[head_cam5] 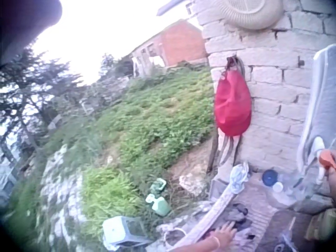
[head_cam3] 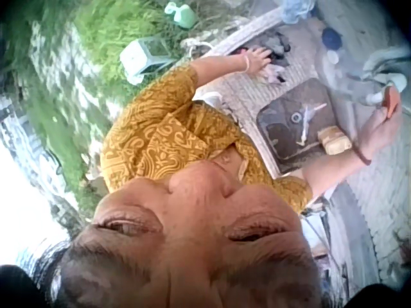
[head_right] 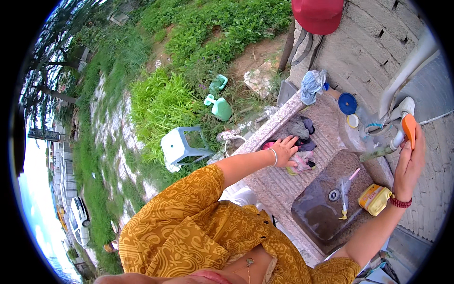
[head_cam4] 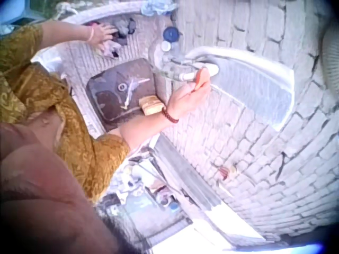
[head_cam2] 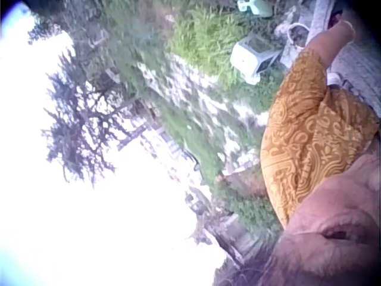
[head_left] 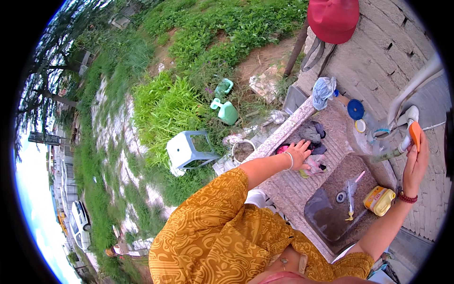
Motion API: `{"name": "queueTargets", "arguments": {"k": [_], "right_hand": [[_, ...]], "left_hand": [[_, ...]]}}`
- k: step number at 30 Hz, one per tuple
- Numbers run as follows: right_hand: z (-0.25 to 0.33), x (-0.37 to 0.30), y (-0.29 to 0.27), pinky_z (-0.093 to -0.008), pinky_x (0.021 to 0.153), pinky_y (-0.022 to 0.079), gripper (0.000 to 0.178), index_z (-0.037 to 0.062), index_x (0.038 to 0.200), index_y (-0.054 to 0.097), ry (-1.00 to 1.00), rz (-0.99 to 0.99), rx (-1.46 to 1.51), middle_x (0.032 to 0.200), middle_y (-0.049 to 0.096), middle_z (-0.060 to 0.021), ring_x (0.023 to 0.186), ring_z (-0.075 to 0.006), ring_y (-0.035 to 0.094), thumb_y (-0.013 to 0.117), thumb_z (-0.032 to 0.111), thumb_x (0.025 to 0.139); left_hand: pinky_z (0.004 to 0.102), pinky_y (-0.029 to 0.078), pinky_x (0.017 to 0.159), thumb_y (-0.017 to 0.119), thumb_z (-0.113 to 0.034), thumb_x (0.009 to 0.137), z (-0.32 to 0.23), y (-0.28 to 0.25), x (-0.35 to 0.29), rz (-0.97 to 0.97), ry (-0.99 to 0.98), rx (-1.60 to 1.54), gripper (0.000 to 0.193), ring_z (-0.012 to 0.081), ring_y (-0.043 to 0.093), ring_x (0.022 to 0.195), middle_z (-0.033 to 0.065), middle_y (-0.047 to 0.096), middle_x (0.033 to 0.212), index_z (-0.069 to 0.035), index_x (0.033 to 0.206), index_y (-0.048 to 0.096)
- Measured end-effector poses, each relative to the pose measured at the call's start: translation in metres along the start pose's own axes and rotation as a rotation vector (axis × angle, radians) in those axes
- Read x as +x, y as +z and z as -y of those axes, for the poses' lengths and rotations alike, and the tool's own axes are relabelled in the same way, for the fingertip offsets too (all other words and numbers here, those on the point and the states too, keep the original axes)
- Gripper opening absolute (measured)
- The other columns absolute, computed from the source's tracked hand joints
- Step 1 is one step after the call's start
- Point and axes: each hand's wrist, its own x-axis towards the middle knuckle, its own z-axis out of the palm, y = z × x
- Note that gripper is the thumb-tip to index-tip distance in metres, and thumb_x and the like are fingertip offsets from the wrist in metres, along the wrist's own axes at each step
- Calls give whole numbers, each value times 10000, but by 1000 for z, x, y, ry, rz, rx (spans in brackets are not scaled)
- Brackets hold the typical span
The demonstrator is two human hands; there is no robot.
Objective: Washing clothes by hand in an outdoor stone basin using detergent and scrubbing them on a washboard.
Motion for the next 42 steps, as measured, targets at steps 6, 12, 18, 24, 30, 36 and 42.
{"name": "queueTargets", "arguments": {"k": [6, 12, 18, 24, 30, 36, 42], "right_hand": [[-11, -4, -15, -234, 754, 437, 383, 6, 1323, 451, 304, 249, 376, 1026, 554, -42, 814, -102, 499, 416, 93, 952], [-6, 15, -24, -271, 813, 453, 393, -17, 1324, 441, 185, 297, 526, 1021, 576, -75, 896, -140, 550, 458, 90, 946], [-3, -26, -6, -285, 823, 463, 408, -9, 1328, 437, 280, 53, 777, 1062, 573, -96, 919, -146, 561, 476, 108, 939], [-2, -129, 44, -249, 746, 484, 348, -14, 1227, 517, 811, -141, 944, 1014, 598, -80, 842, -121, 584, 546, 158, 925], [27, -223, 143, -232, 657, 491, 265, 10, 1143, 577, 1250, 121, 992, 938, 627, -49, 766, -107, 597, 552, 147, 918], [29, -201, 152, -227, 660, 491, 247, 0, 1124, 584, 1225, 59, 996, 930, 636, -44, 768, -103, 609, 564, 116, 907], [28, -137, 98, -231, 712, 491, 225, 7, 1103, 602, 925, -238, 785, 957, 639, -46, 809, -103, 609, 592, 87, 893]], "left_hand": [[607, 294, 992, 682, -471, 718, -3, 3, 2, -194, 13, -220, 748, 429, 222, 1325, 233, 199, 1443, -44, 1262, 396], [517, 342, 993, 796, -462, 595, 0, -8, 8, -469, -13, -197, 896, 453, 242, 1294, 281, 158, 1430, -7, 1227, 353], [495, 337, 1010, 826, -491, 528, -14, -8, 17, -276, -162, -143, 1011, 444, 229, 1310, 300, 101, 1452, -6, 1259, 324], [462, 388, 976, 803, -329, 541, -16, -2, 25, -305, -138, -91, 805, 441, 347, 1224, 282, 249, 1383, -44, 1206, 449], [426, 423, 938, 766, -234, 563, -23, -8, 35, -302, 140, -37, 467, 404, 444, 1115, 207, 427, 1269, -60, 976, 636], [552, 323, 962, 737, -379, 632, -52, -37, 39, -76, 388, 127, 508, 361, 435, 1168, 146, 481, 1269, -71, 1018, 620], [520, 316, 943, 706, -421, 721, -108, -105, 49, -550, 499, -94, 527, 329, 506, 1074, 138, 581, 1115, -12, 1027, 575]]}}
